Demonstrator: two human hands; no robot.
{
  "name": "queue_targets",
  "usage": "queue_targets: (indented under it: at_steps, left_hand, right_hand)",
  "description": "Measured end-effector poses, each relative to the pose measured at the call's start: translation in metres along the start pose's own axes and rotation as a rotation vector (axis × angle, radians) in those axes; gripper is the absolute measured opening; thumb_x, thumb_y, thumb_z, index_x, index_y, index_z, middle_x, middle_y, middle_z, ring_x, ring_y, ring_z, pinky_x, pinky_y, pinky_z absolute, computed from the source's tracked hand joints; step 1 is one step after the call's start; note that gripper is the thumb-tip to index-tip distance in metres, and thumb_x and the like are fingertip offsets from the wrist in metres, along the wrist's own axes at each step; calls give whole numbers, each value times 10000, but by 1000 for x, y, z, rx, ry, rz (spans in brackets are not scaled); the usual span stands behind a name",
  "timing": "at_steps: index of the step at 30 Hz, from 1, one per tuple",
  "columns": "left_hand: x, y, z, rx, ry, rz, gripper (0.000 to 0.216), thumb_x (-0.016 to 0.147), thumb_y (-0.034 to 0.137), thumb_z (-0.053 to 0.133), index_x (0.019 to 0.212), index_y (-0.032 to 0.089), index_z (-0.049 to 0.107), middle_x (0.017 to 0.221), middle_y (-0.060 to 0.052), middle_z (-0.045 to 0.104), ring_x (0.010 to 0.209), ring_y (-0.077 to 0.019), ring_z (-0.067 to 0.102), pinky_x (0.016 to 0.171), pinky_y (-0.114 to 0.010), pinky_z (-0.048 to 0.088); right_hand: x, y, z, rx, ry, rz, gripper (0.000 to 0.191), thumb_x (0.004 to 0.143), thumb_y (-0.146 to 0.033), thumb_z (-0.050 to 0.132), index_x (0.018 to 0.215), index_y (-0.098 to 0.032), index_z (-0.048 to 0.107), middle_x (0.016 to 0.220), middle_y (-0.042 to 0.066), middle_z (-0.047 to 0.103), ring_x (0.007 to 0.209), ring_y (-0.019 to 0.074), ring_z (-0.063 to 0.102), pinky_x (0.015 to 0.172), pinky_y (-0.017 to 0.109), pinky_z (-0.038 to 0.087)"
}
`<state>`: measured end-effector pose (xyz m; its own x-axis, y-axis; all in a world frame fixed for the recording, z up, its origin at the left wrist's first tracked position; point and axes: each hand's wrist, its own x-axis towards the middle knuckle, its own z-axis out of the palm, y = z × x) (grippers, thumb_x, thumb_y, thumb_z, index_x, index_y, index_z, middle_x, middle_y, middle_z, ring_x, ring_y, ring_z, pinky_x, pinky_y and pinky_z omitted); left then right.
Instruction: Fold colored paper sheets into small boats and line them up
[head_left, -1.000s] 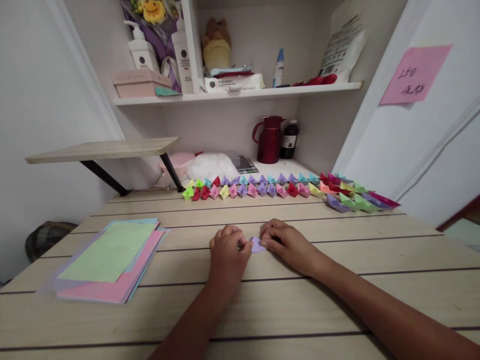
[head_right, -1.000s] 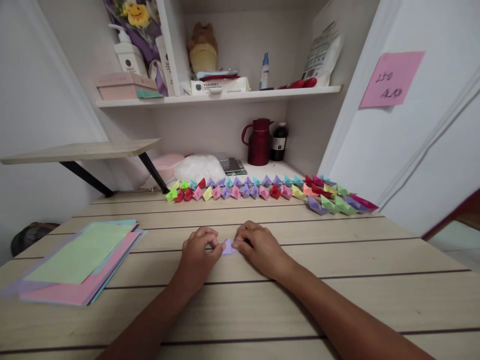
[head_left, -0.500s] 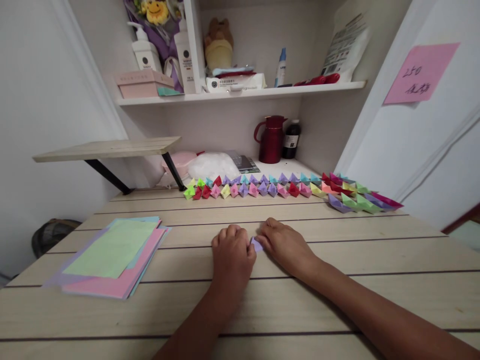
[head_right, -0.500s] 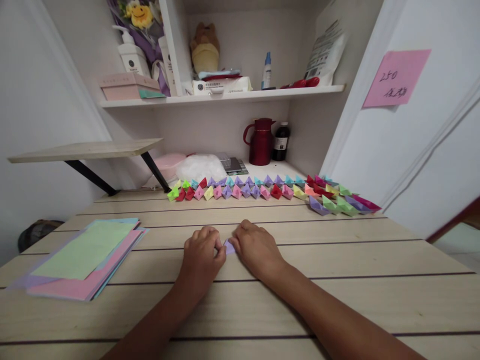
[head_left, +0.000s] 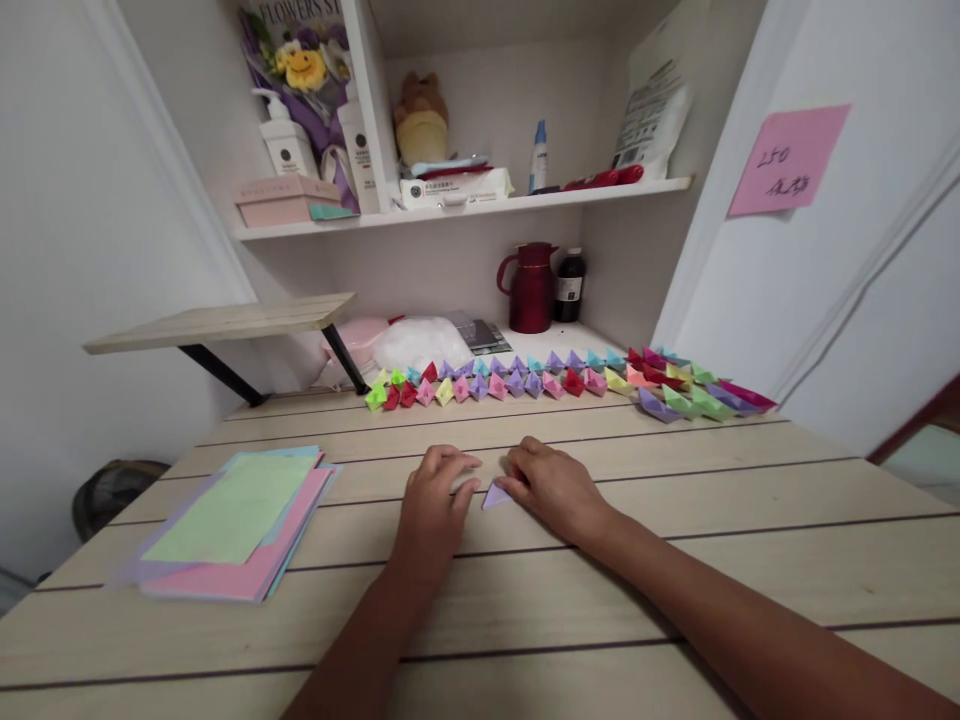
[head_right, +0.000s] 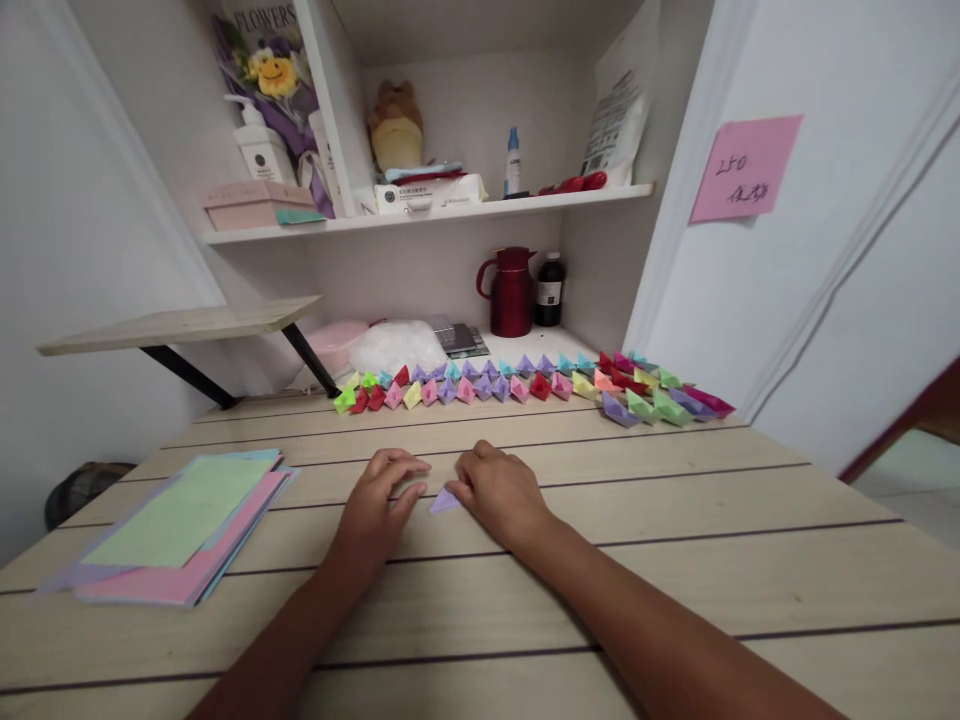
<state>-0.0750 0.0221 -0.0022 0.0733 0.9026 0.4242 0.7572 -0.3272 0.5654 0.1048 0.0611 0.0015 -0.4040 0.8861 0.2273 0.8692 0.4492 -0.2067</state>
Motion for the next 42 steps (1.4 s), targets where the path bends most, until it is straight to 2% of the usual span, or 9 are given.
queue_targets:
  at_steps: [6,11,15,19,24,28,32,37,42]
  left_hand:
    - [-2,11,3,215,-128,162,177,839,183,607,893,301,726,1150,-11,594,986,-178,588,921,-361,392]
    - [-2,15,5,276,-179,60,187,828,209,628,948,324,714,1128,-3,624,1031,-197,555,874,-361,391]
    - [-1,12,6,262,-178,8,213,831,217,623,953,360,722,1124,13,649,1052,-207,540,866,-373,376]
    - [1,10,6,237,-189,-4,226,828,219,628,944,387,726,1142,21,658,1070,-208,538,884,-386,374]
    - [2,10,4,254,-209,8,225,838,233,617,954,393,724,1173,23,660,1095,-210,531,893,-394,376]
    - [-3,15,-1,359,-277,82,290,875,225,563,1066,409,680,1273,23,620,1139,-235,520,935,-446,362]
    - [-14,22,0,487,-312,157,353,888,261,559,1230,344,590,1380,-14,535,1219,-293,481,1044,-569,251]
    - [-25,28,8,571,-296,170,479,856,394,602,1304,236,540,1400,-86,506,1235,-338,471,1094,-614,171]
    - [-31,28,10,569,-259,149,484,872,402,575,1327,249,515,1406,-68,500,1253,-341,461,1094,-629,181]
  right_hand:
    - [1,-1,-2,40,3,13,174,881,-374,555,826,-218,609,919,38,617,779,181,608,651,279,370]
    - [2,7,-1,167,33,24,146,847,-373,600,849,-227,606,910,16,590,761,160,587,696,279,372]
    - [2,29,0,349,67,67,58,835,-247,576,859,-220,622,915,14,594,726,137,570,683,261,377]
    - [-1,42,-3,404,56,68,202,891,-328,490,796,-204,618,804,12,614,738,156,572,659,260,397]
    - [-2,31,-7,272,33,96,237,761,-465,666,755,-230,631,850,15,626,850,202,567,720,303,360]
    - [2,24,-11,190,-49,110,164,783,-399,657,756,-241,624,890,20,620,888,215,563,742,322,348]
    - [2,24,-11,151,-73,106,152,801,-386,632,884,-259,626,942,32,616,929,248,560,755,356,373]
    - [-4,25,-2,188,22,-121,432,858,-222,557,1266,-360,519,1145,51,571,1069,236,525,873,395,384]
    - [-8,24,6,236,83,-284,388,916,-172,458,1226,-365,590,1154,47,574,1049,196,540,881,354,400]
